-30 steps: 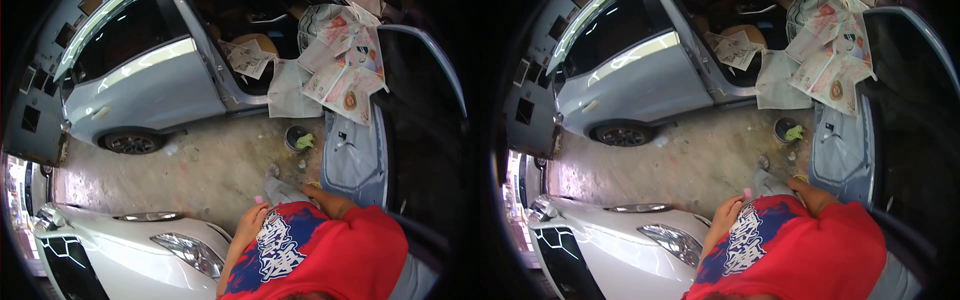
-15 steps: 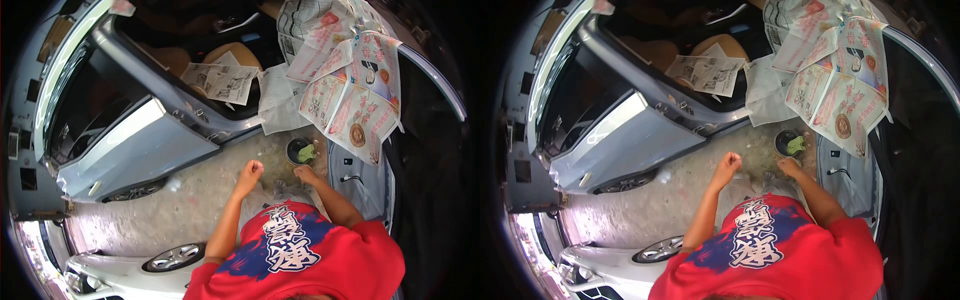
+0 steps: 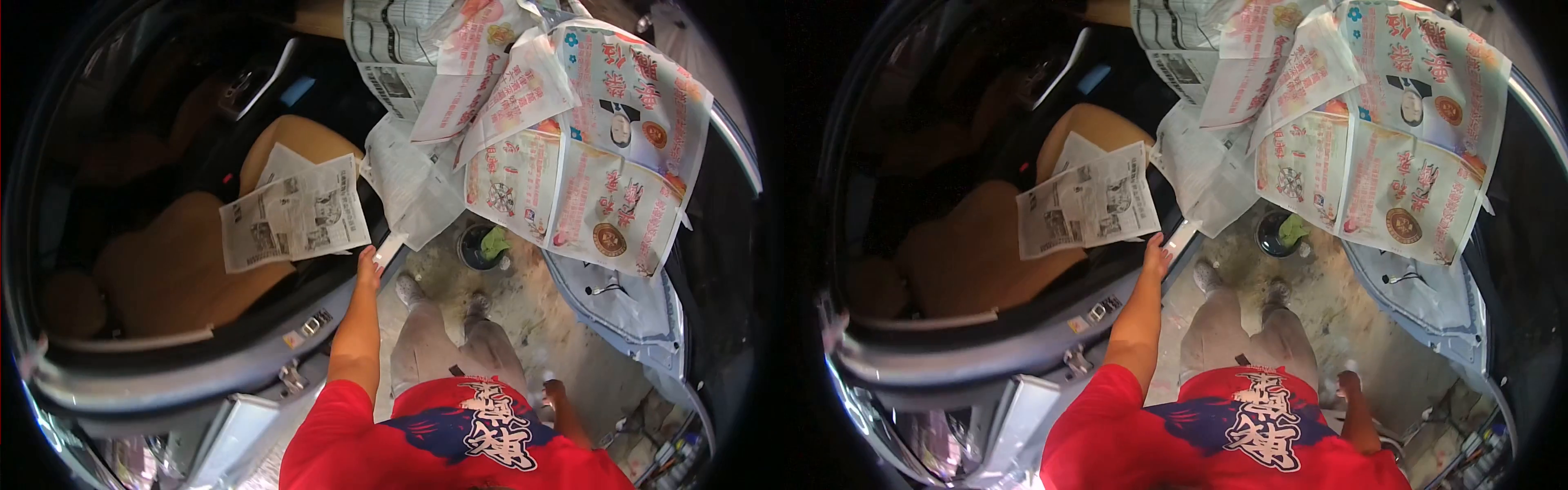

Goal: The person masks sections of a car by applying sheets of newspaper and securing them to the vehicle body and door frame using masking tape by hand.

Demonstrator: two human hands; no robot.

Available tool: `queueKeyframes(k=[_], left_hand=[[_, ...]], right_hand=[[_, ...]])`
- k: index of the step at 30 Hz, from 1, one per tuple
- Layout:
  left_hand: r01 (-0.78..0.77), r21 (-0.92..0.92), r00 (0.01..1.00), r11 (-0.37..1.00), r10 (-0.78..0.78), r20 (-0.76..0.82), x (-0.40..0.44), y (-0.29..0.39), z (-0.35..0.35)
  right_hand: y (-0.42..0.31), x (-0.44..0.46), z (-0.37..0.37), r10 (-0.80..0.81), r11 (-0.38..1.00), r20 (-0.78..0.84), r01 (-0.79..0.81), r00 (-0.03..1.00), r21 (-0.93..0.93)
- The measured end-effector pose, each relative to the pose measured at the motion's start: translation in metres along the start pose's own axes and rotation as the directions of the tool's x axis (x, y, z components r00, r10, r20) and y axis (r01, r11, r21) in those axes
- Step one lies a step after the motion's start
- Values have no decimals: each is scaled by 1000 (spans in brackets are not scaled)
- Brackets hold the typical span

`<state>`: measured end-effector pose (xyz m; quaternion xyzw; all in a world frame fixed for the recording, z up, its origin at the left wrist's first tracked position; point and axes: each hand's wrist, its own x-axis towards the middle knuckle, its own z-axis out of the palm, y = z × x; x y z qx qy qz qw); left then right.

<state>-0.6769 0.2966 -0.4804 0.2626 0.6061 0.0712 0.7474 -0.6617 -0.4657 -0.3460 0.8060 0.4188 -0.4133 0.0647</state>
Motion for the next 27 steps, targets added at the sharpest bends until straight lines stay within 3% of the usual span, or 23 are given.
queueKeyframes(k=[2, 3, 4, 5, 7, 9, 11, 13, 16, 17, 19, 20, 22, 24, 25, 26, 27], left_hand=[[55, -79, 998, 995, -58, -28, 25, 14, -3], [71, -142, 996, 987, -77, -33, 40, 18, -8], [85, -210, 995, 974, -95, -38, 52, 21, -11], [80, -231, 997, 970, -72, 42, 43, 31, -12], [-31, -394, 999, 919, 33, -1, 70, 33, -26], [-172, -472, 985, 864, 149, -86, 69, 55, -28], [-361, -531, 932, 766, 304, -195, 22, 113, -9], [-589, -326, 807, 739, 518, -284, -32, 156, 8], [-744, -43, 663, 667, 729, -171, -94, 195, 7], [-818, 221, 499, 530, 847, -185, -128, 201, 13], [-726, 673, 141, 144, 988, -59, -214, 202, 25], [-719, 694, 21, 42, 999, -38, -258, 193, 35], [-348, 865, -401, -363, 891, 212, -334, 171, 54], [-805, 534, -187, -261, 964, 189, -377, 131, 67], [-939, 311, -76, -148, 970, 229, -396, 109, 74], [-956, 292, 81, 6, 966, 245, -412, 81, 82], [-960, 277, 113, 31, 952, 284, -435, 56, 91]], right_hand=[[-55, 14, 3, -13, 1000, -180, 16, 984, 16], [-76, 26, 1, 83, 991, -186, -62, 979, 116], [-97, 48, -16, 311, 887, -51, -270, 949, 375], [-118, 70, -31, 517, 675, 88, -469, 851, 569], [-146, 104, -61, 572, 639, -96, -370, 814, 674], [-173, 131, -134, 588, 324, 133, -383, 798, 865], [-175, 157, -151, 536, 421, -42, -224, 843, 879], [-188, 170, -189, 525, 483, -112, -187, 844, 855], [-212, 174, -258, 352, 755, -401, -3, 846, 656], [-217, 176, -274, 291, 770, -444, 67, 848, 634], [-235, 170, -310, 176, 783, -562, 231, 808, 577], [-248, 160, -330, 120, 780, -633, 322, 765, 537], [-269, 147, -354, 48, 723, -716, 470, 697, 506], [-285, 125, -377, -70, 614, -790, 651, 609, 447], [-295, 111, -386, -49, 521, -803, 702, 593, 486], [-304, 96, -393, -29, 419, -812, 745, 582, 519], [-309, 84, -394, -10, 312, -819, 780, 573, 542]])
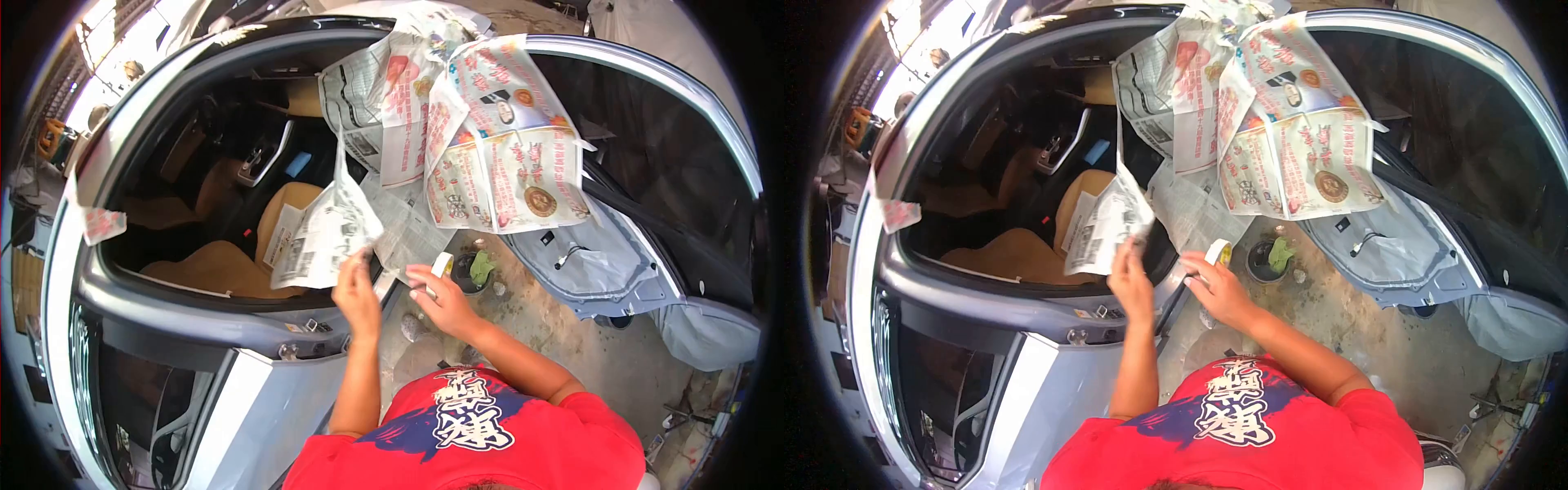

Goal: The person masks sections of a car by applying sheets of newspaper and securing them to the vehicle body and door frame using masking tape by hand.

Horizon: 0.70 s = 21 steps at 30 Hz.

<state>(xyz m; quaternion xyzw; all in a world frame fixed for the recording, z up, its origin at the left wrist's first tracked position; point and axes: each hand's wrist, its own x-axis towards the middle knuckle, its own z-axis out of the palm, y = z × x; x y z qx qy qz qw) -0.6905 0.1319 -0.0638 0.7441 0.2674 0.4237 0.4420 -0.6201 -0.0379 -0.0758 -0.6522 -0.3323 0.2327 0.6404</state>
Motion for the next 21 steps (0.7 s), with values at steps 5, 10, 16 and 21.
queueKeyframes(k=[5, 10, 16, 21], left_hand=[[236, -369, 971, 899, -202, 129, -100, 64, 46], [160, -223, 902, 961, -51, 429, -130, 104, 41], [270, -461, 837, 845, 30, 547, -144, 115, 48], [308, -467, 794, 829, 46, 607, -153, 119, 49]], right_hand=[[-15, -45, -19, -291, 948, -196, 253, 937, -195], [-31, -89, -71, -305, 907, -184, 227, 934, -355], [-61, -130, -106, -221, 946, -147, 175, 964, -271], [-56, -146, -111, -294, 899, -113, 235, 949, -370]])
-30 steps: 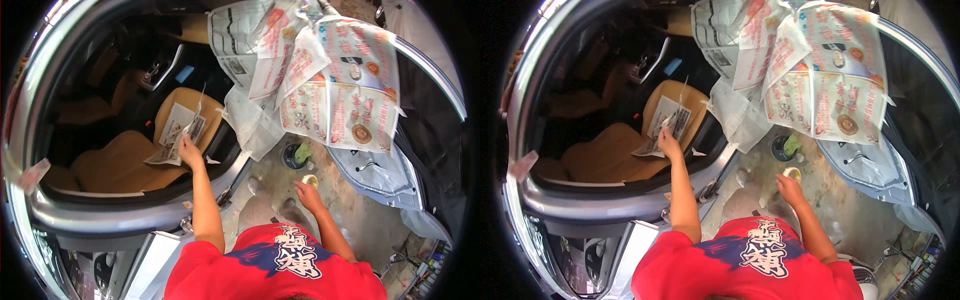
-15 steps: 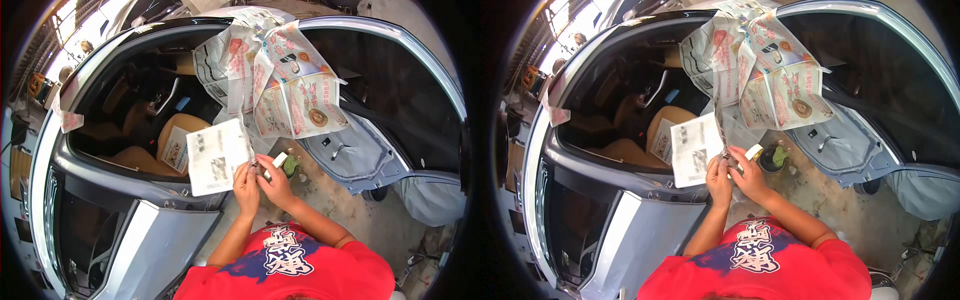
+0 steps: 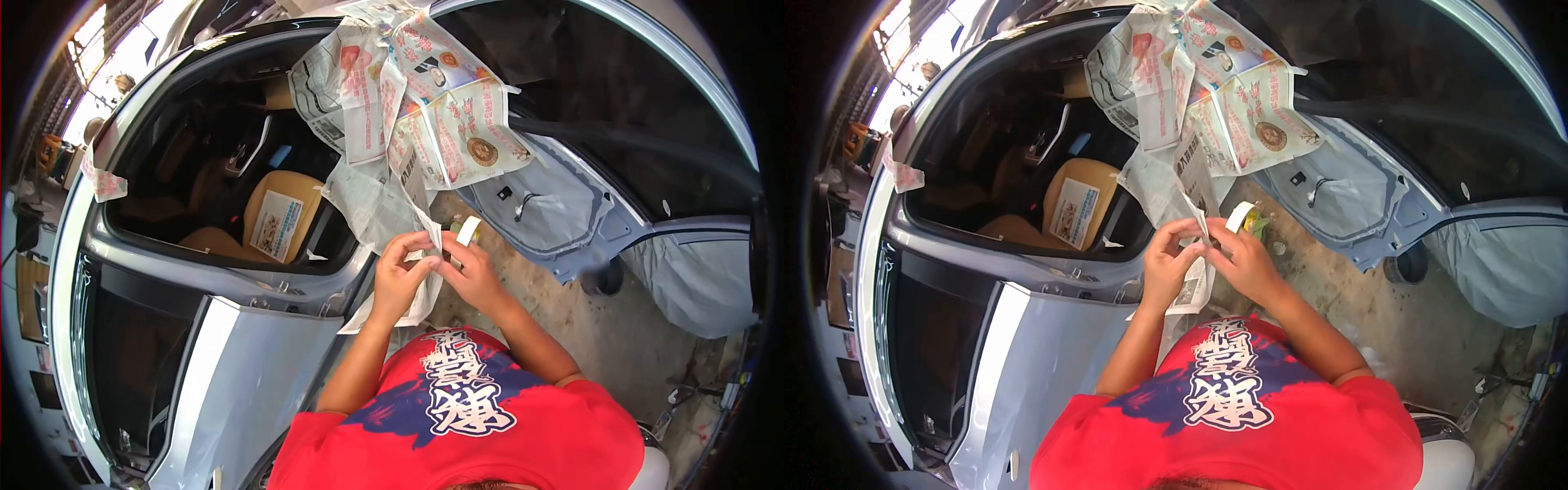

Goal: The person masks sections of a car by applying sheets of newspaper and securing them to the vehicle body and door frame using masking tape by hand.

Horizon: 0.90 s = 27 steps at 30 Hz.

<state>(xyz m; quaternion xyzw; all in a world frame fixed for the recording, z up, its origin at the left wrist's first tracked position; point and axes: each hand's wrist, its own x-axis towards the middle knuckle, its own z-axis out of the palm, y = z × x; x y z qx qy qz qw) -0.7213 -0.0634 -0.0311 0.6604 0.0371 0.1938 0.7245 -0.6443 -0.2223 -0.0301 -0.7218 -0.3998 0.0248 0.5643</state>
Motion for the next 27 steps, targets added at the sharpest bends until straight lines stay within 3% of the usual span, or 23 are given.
queueKeyframes(k=[4, 8, 13, 16, 19, 22, 24, 26, 27], left_hand=[[-3, 66, 999, 998, 5, -36, -2, 5, 9], [107, -63, 994, 992, -108, -27, -4, 10, 7], [85, -32, 996, 996, -86, -31, -9, 8, 2], [154, -105, 980, 982, -166, -111, -13, 10, 4], [108, -8, 983, 994, -108, -150, -17, -3, -11], [103, -225, 905, 969, -185, -383, -15, -1, -35], [69, -323, 847, 944, -226, -481, -16, 6, -60], [70, -255, 799, 964, -208, -565, -29, -2, -101], [63, -227, 761, 972, -194, -619, -37, -6, -122]], right_hand=[[-8, -4, -1, -24, 995, -6, 23, 1000, -102], [-12, -5, 0, -14, 997, -10, 13, 1000, -78], [-15, -5, -1, -33, 998, 15, 34, 999, -53], [-12, -6, 4, -17, 1000, -23, 17, 1000, 14], [3, -13, 10, 195, 979, -20, -193, 981, 58], [21, -19, 2, 179, 966, -192, -136, 965, 218], [-1, -14, -17, 306, 897, -250, -190, 919, 399], [-6, -14, -42, 122, 981, -333, -63, 935, 183], [-3, -20, -54, 181, 971, -324, -117, 929, 208]])
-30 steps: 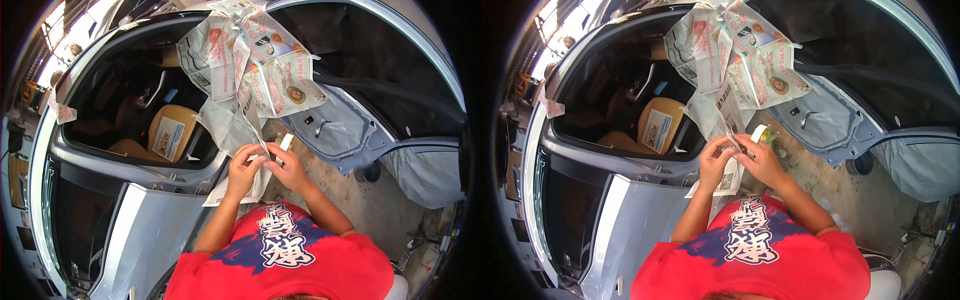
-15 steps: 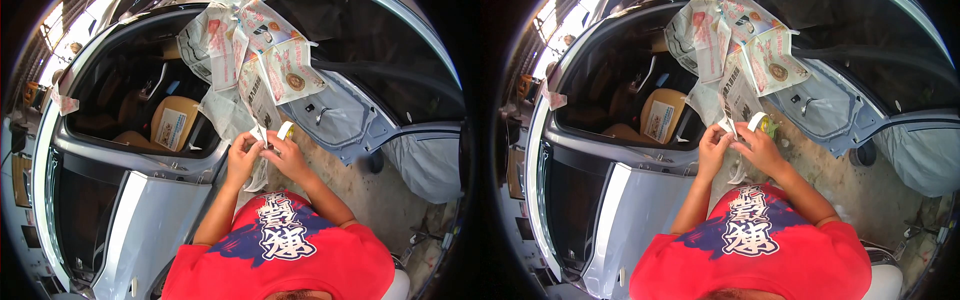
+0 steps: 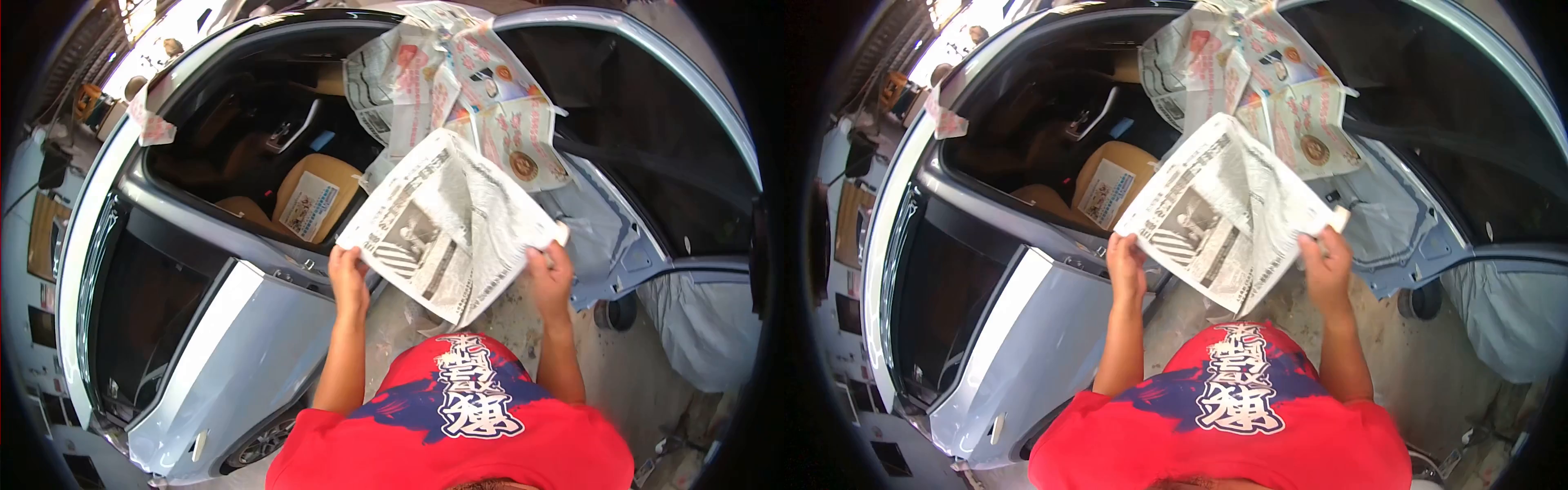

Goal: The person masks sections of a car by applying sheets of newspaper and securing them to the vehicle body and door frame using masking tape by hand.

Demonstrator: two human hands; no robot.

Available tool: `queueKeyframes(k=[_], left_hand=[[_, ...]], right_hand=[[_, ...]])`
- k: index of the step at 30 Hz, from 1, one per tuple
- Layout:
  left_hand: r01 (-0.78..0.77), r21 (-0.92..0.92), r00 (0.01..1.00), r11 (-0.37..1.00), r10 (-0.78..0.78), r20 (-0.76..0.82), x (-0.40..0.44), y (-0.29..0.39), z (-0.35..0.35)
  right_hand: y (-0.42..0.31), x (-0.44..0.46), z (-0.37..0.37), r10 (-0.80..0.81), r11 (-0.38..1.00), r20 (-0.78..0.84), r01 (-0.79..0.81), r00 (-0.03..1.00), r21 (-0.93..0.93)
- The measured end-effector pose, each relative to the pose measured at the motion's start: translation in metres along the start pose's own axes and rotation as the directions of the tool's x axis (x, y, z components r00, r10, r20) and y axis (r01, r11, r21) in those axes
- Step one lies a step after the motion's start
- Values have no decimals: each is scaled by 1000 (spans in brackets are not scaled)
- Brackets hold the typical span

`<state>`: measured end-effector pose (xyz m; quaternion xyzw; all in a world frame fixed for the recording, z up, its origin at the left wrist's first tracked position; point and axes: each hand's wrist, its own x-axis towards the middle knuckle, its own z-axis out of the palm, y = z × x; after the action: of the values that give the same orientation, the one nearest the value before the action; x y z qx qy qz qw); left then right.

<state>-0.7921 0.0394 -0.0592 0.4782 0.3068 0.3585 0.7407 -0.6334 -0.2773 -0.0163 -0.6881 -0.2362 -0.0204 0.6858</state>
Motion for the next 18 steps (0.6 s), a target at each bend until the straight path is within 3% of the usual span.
queueKeyframes(k=[6, 10, 13, 16, 18], left_hand=[[-114, -107, 945, 988, 74, -320, -2, 39, -89], [-199, -125, 890, 972, 126, -439, -20, 51, -109], [-361, 28, 743, 932, 306, -595, -29, 43, -139], [-498, 95, 532, 862, 390, -752, -54, 49, -181], [-484, 226, 377, 846, 434, -818, -82, 56, -227]], right_hand=[[-31, 27, -35, 112, 990, -137, -122, 984, -66], [-40, 68, -27, 46, 993, -95, -56, 994, -107], [-49, 100, 5, -29, 999, -18, 29, 999, -18], [-55, 120, 47, -73, 997, 74, 70, 995, 45], [-54, 120, 79, -48, 998, 227, 36, 973, 58]])
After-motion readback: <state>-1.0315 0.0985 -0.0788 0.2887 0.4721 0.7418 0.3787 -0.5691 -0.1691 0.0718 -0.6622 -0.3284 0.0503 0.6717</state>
